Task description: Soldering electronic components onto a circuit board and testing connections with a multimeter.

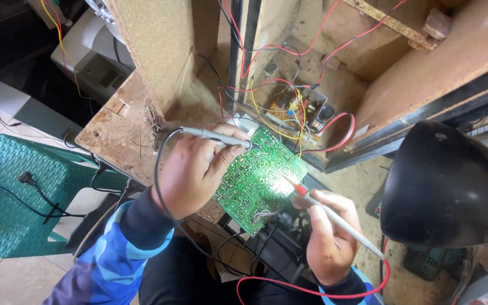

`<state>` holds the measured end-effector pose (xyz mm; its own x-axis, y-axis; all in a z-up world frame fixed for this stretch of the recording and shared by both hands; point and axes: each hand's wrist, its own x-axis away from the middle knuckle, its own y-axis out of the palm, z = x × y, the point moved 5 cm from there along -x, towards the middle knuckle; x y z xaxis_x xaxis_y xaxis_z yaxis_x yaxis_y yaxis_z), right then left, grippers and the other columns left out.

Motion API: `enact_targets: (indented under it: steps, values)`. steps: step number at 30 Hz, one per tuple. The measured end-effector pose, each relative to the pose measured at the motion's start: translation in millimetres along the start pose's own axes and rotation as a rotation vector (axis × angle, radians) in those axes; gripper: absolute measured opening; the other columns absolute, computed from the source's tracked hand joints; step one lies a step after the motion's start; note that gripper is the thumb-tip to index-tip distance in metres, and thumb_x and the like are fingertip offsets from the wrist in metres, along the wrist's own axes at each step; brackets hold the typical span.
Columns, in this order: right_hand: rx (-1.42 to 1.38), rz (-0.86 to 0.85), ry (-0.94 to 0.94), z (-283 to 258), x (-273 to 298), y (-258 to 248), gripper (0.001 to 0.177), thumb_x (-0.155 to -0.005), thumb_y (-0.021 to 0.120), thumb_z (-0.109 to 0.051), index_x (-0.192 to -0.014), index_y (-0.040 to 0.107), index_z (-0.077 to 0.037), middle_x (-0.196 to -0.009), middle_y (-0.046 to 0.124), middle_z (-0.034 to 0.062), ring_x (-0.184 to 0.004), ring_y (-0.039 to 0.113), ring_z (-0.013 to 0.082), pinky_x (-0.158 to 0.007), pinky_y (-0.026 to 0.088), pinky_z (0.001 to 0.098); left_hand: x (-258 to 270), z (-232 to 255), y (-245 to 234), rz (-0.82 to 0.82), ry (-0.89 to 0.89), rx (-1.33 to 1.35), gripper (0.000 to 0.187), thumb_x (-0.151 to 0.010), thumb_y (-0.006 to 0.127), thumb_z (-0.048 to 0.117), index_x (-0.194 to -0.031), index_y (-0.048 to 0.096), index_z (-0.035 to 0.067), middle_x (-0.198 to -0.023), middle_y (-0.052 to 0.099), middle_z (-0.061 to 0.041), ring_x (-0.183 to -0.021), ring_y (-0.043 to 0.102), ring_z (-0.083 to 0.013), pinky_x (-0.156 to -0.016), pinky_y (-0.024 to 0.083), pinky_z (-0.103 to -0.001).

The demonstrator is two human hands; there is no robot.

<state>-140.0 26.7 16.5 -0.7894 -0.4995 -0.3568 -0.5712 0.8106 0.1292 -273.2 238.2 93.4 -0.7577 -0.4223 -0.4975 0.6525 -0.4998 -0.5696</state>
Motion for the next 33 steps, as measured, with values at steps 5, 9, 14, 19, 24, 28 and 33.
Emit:
enact_targets:
  steps: [5,9,14,19,24,28,33]
  values:
    - [-0.047,0.083,0.039,28.0,-3.1,-16.3,0.019,-0.096,0.059,-0.005,-0.112,0.059,0.005,-0.101,0.065,0.022,-0.072,0.075,0.0373,-0.071,0.067,0.0405,-6.2,-3.8,2.7,0.06,0.036,0.013,0.01,-0.101,0.063,0.012,-0.106,0.063,0.003,-0.111,0.074,-0.01,-0.096,0.074,-0.0292,-0.087,0.053,-0.039]
    - [-0.047,0.062,0.076,33.6,-4.6,-23.3,0.02,-0.096,0.058,-0.005,-0.114,0.058,0.005,-0.103,0.065,0.0228,-0.076,0.076,0.0396,-0.07,0.068,0.0431,-8.9,-8.9,6.5,0.089,0.032,0.062,0.011,-0.1,0.064,0.008,-0.108,0.061,0.002,-0.111,0.072,-0.014,-0.104,0.071,-0.0319,-0.093,0.054,-0.04]
    - [-0.055,0.092,0.092,40.7,-6.1,-26.1,0.021,-0.095,0.058,-0.005,-0.113,0.058,0.006,-0.097,0.065,0.0241,-0.072,0.075,0.0388,-0.067,0.066,0.0417,-12.1,-16.8,13.9,0.057,0.025,0.085,0.011,-0.101,0.063,0.008,-0.11,0.06,0.003,-0.115,0.072,-0.013,-0.107,0.071,-0.0322,-0.095,0.054,-0.04]
    - [-0.038,0.094,0.129,42.6,-6.3,-26.2,0.021,-0.095,0.058,-0.006,-0.113,0.058,0.005,-0.095,0.067,0.0252,-0.075,0.076,0.0375,-0.066,0.066,0.0419,-11.8,-21.8,16.3,0.082,0.016,0.117,0.012,-0.099,0.066,0.006,-0.11,0.063,0.002,-0.115,0.073,-0.015,-0.11,0.072,-0.0318,-0.099,0.055,-0.039]
    - [-0.019,0.069,0.131,42.5,-6.1,-24.6,0.019,-0.096,0.059,-0.005,-0.112,0.059,0.005,-0.092,0.066,0.0243,-0.074,0.076,0.036,-0.069,0.067,0.041,-9.1,-27.0,17.3,0.071,-0.043,0.074,0.013,-0.099,0.068,0.013,-0.109,0.066,0.004,-0.109,0.075,-0.01,-0.102,0.071,-0.0287,-0.092,0.055,-0.038]
    - [-0.018,0.075,0.126,39.1,-6.6,-20.9,0.02,-0.096,0.06,-0.005,-0.112,0.059,0.006,-0.088,0.068,0.0274,-0.072,0.076,0.0349,-0.068,0.067,0.0414,-6.1,-28.4,17.5,0.042,-0.086,0.076,0.015,-0.1,0.067,0.013,-0.112,0.065,0.005,-0.104,0.071,-0.013,-0.104,0.07,-0.0274,-0.093,0.055,-0.036]
    - [-0.004,0.063,0.121,37.0,-7.3,-20.2,0.019,-0.097,0.059,-0.006,-0.112,0.059,0.006,-0.09,0.066,0.0239,-0.074,0.076,0.0352,-0.068,0.066,0.0399,-8.0,-25.9,17.3,0.055,-0.055,0.056,0.014,-0.101,0.063,0.013,-0.113,0.064,0.004,-0.109,0.072,-0.013,-0.106,0.067,-0.0298,-0.094,0.052,-0.038]
